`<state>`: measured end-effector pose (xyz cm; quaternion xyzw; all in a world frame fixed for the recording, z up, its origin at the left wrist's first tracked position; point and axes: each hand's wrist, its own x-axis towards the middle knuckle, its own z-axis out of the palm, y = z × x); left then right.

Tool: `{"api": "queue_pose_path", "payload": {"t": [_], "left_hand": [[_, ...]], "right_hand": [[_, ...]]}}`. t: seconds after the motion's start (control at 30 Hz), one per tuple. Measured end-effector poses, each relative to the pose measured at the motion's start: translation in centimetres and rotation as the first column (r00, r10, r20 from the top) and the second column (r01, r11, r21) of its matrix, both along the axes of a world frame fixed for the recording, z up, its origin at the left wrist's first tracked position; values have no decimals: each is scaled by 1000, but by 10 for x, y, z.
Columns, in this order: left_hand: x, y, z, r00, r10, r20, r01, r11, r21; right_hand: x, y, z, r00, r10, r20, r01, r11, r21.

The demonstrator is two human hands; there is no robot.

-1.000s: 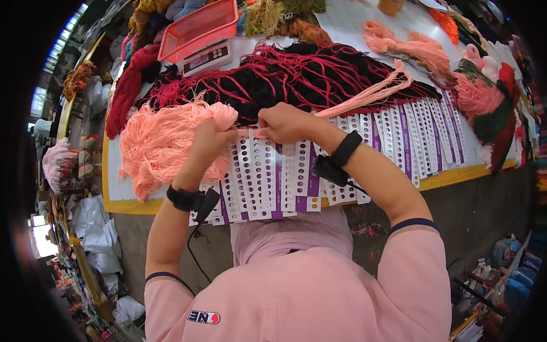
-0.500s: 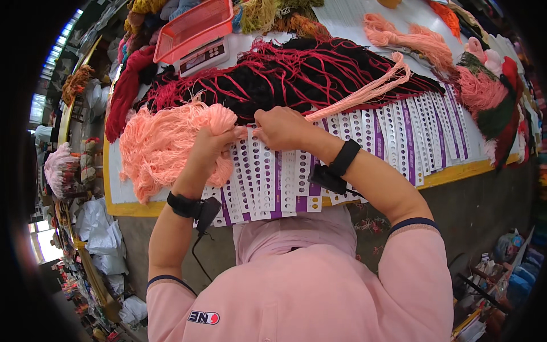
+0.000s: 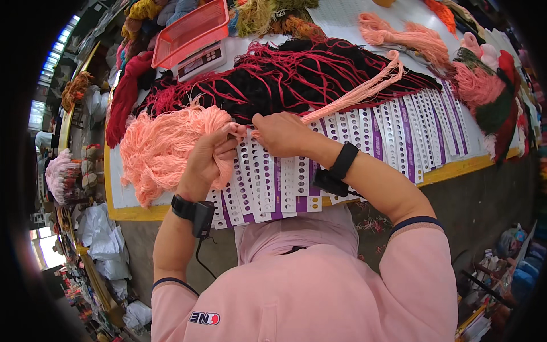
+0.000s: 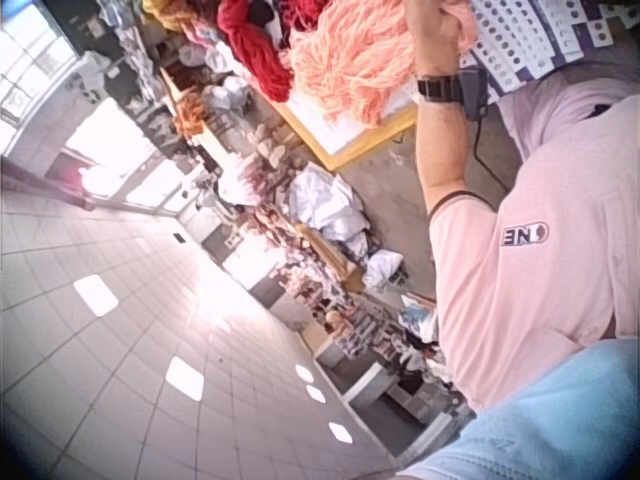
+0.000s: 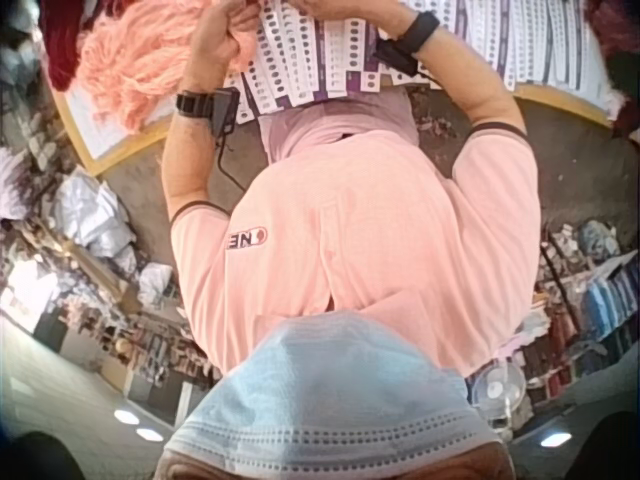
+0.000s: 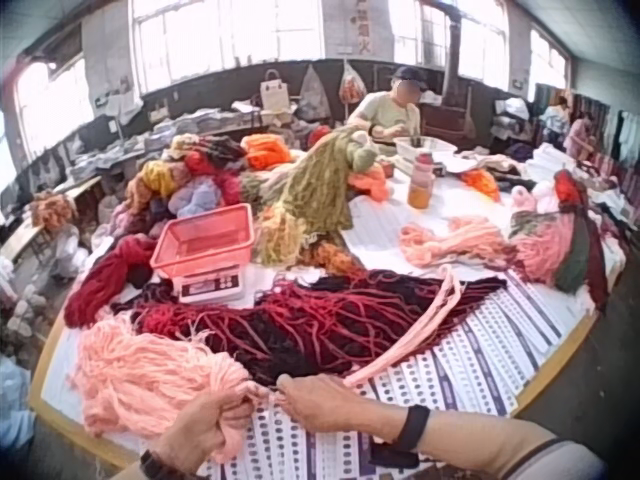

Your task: The person separates pink yarn by hand, places a bundle into a pink tray on a scale, and then ties a strand through a hole in a paper card. They repeat this process, weighing the yarn and securing it to the cards.

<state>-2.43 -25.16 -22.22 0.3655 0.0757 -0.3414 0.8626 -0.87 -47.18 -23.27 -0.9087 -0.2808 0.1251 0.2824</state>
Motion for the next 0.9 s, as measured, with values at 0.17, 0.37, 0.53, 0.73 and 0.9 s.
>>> {"api": "queue_pose_path", "payload": {"t": [0.17, 0.37, 0.53, 0.73, 0.9], "left_hand": [[-16, -9, -1, 865, -232, 444, 43, 918, 395], [-23, -13, 11, 417, -688, 594, -232, 551, 802], [-17, -18, 10, 428, -694, 579, -233, 534, 813], [-2, 6, 8, 866, -321, 384, 52, 821, 568], [-8, 41, 17, 899, -57, 435, -143, 899, 413]], "right_hand": [[1, -5, -10, 998, -69, 12, 64, 974, 218], [14, -11, -10, 937, -43, -346, 193, 891, 411], [12, -1, -4, 992, -69, -108, 95, 961, 259], [21, 2, -7, 996, -85, -23, 88, 964, 251], [24, -3, -1, 994, -43, -104, 62, 980, 191]]}}
